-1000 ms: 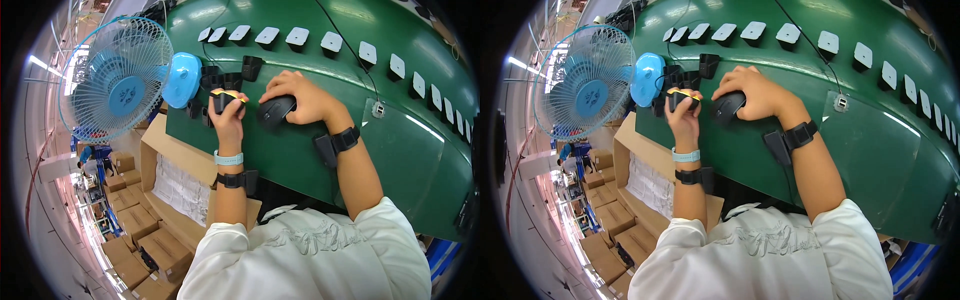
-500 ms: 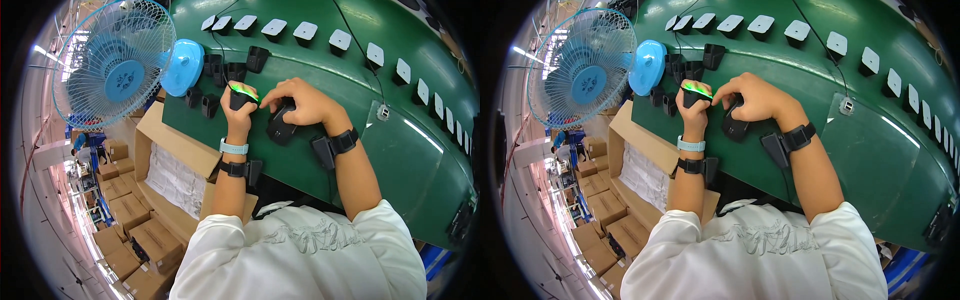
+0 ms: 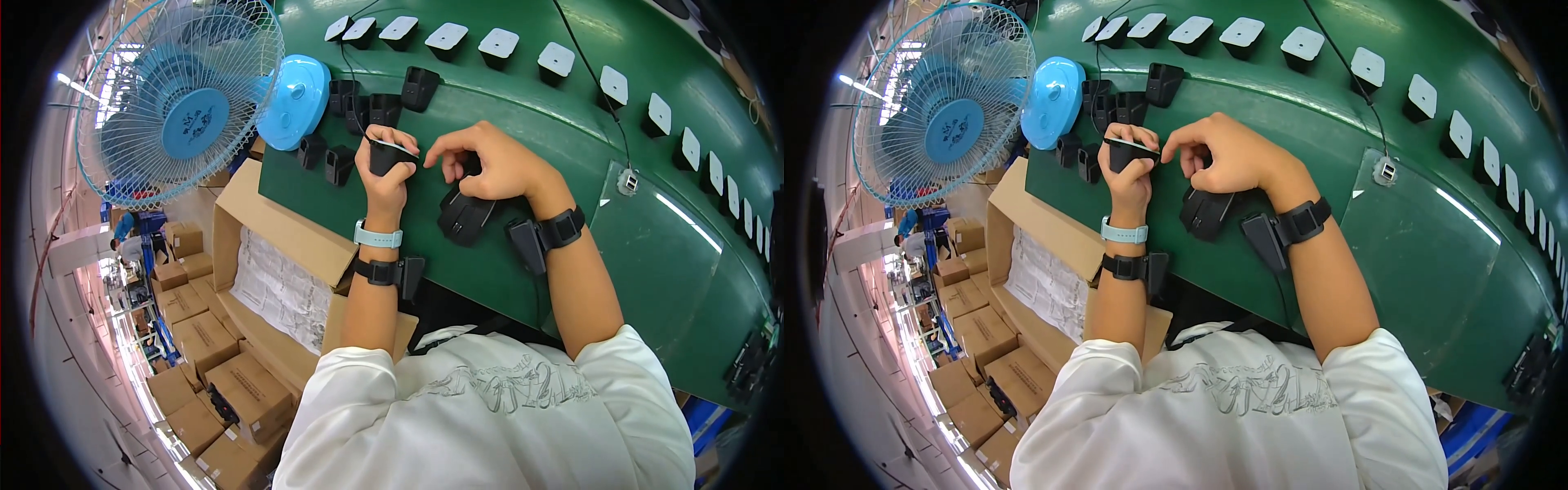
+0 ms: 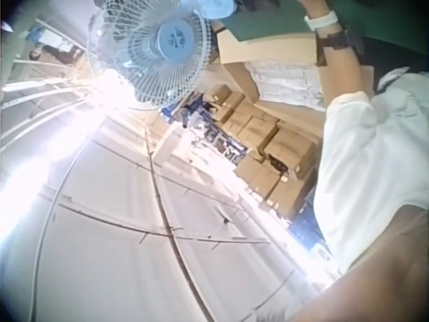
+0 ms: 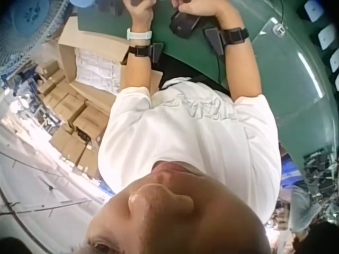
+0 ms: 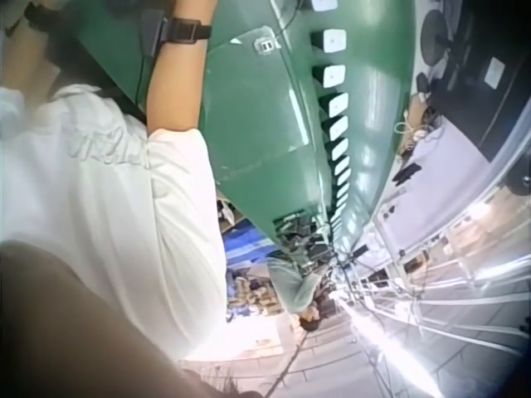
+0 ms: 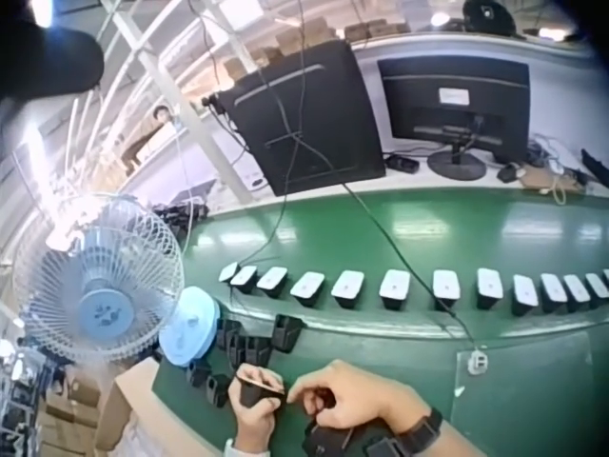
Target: Test computer mouse sensors at an assembly line and prepare packaging boxes.
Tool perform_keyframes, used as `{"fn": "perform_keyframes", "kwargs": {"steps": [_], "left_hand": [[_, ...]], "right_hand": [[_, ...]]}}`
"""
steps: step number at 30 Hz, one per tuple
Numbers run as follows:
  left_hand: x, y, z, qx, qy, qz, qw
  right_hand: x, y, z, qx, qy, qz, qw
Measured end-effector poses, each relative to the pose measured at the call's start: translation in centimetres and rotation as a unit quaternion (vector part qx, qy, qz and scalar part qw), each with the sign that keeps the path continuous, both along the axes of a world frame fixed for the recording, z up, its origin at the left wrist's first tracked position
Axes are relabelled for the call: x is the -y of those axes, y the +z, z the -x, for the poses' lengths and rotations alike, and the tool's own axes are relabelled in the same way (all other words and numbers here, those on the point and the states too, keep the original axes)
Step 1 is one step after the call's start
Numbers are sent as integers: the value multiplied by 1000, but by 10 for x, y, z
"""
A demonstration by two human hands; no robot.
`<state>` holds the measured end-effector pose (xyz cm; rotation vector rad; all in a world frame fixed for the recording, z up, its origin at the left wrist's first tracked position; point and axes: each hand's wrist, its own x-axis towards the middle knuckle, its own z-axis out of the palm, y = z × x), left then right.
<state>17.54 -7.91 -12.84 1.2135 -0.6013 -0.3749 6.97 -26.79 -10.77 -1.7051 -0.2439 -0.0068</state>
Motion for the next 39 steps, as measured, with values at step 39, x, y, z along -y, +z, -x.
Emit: {"fn": "perform_keyframes", "kwargs": {"steps": [39], "left_hand": [[49,38,56,366,232,-402,807]], "right_hand": [[-26,-19,-30,1,-368,-74,927]]}}
